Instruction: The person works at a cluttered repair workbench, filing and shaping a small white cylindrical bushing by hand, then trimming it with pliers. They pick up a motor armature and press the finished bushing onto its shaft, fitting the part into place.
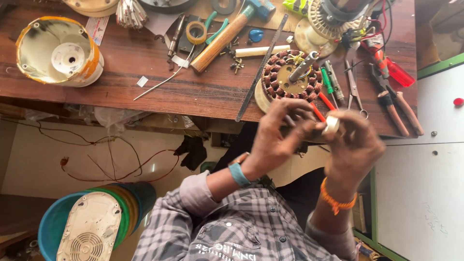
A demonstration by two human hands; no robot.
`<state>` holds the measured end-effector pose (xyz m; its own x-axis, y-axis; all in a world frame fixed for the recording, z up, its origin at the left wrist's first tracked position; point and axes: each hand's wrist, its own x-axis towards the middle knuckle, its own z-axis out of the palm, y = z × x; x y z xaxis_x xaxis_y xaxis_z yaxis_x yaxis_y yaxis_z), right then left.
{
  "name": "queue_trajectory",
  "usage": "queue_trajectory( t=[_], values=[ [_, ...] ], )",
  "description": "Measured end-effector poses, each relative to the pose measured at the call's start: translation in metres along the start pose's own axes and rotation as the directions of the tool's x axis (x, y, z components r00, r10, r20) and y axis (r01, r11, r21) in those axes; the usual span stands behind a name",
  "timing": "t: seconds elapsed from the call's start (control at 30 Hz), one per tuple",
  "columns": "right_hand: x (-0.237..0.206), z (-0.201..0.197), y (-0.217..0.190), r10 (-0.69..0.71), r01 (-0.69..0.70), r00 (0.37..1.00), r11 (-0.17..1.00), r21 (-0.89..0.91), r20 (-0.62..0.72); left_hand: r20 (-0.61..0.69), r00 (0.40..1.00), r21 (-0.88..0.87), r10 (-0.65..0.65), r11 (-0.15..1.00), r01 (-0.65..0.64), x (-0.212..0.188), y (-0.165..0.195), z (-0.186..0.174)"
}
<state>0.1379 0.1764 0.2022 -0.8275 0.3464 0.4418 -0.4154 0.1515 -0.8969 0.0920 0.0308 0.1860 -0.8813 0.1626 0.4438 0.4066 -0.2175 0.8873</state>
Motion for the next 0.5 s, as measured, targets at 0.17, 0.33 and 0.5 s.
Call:
queue_trajectory(
  t=[0.17,0.33,0.5],
  values=[
    [0.083,0.009,-0.011,-0.053,0.084,0.986,0.978,-0.193,0.159,0.021,0.995,-0.038,-0.099,0.994,0.100,-0.002,-0.007,-0.029],
    [0.118,0.029,-0.012,0.100,-0.046,0.944,0.984,-0.175,0.315,0.003,0.969,-0.102,-0.246,0.964,0.245,-0.024,-0.008,-0.052],
    [0.116,0.023,-0.008,0.149,-0.114,0.951,0.984,-0.140,0.272,0.004,0.935,-0.105,-0.353,0.930,0.352,-0.031,-0.019,-0.066]
  ],
)
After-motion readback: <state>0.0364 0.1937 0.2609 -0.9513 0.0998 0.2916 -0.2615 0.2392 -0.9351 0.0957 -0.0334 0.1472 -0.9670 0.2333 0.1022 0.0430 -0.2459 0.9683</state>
